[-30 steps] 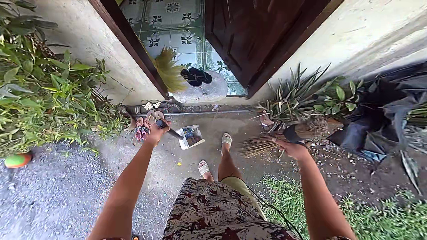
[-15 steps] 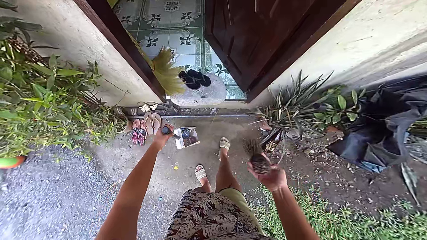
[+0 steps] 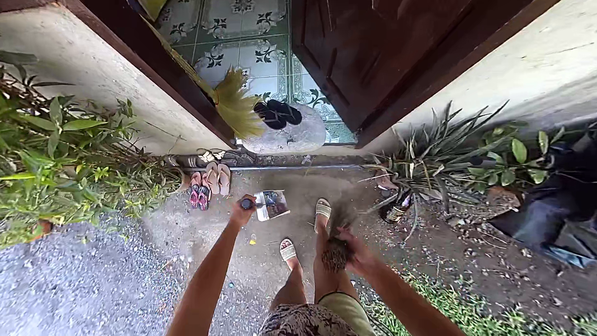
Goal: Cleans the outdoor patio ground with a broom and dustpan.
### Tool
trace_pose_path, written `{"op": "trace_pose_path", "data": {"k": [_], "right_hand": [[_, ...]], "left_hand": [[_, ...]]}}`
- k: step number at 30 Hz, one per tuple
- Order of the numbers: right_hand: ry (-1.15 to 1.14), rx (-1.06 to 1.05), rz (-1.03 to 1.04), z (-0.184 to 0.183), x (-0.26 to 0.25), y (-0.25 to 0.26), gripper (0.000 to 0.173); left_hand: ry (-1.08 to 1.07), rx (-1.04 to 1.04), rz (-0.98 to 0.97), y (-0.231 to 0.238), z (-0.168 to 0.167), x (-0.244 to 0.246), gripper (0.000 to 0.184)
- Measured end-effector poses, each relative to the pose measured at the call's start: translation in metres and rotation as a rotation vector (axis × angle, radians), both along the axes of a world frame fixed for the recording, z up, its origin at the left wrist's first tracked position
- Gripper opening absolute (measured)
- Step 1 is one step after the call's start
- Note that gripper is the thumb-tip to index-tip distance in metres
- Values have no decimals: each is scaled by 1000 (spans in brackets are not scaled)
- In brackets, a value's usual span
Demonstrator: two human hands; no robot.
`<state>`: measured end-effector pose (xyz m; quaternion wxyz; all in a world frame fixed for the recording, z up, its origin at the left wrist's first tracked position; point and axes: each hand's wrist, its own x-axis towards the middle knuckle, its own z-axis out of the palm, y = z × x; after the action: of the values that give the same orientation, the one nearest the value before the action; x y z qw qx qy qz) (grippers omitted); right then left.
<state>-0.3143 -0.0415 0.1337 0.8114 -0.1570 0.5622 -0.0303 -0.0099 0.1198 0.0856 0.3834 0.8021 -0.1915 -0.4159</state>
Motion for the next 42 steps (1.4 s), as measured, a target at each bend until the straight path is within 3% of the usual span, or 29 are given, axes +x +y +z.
{"op": "trace_pose_path", "data": {"k": [3,8,11,16,21,25,27,29,31,34,38,42], "right_hand": [[-38,-37,109,41,12,2,51],[-176,-24,278,81,22,-21,76],[-199,-26,315,74,27,-36,82],[-82,-183,330,12,37,-56,60],[192,-326,438,-81,38,-51,87],[355,-348,595,-166,55,-58,50],[408,-343,731,-196,69,-55,57],[441,-337,898,-213,85,-42,79],[450,-360,1084,-212,95,-23,95],[345,-381,1229,-195,94,-3,101],[116,-321,1196,-154,65,0,101],[91,-358,1105,-113,34,2,91]], "left_hand": [[21,20,-9,2,2,1,35],[25,25,17,13,-4,12,35],[21,31,63,18,-12,13,35],[-10,111,122,14,-31,10,35],[-21,179,145,11,-57,4,36],[-8,280,104,9,-71,0,37],[-13,282,109,11,-80,0,36],[-17,269,121,15,-87,2,36],[-6,263,125,21,-92,3,36],[2,253,165,28,-98,0,36],[8,221,224,40,-101,-4,36],[1,203,267,53,-102,-8,34]]}}
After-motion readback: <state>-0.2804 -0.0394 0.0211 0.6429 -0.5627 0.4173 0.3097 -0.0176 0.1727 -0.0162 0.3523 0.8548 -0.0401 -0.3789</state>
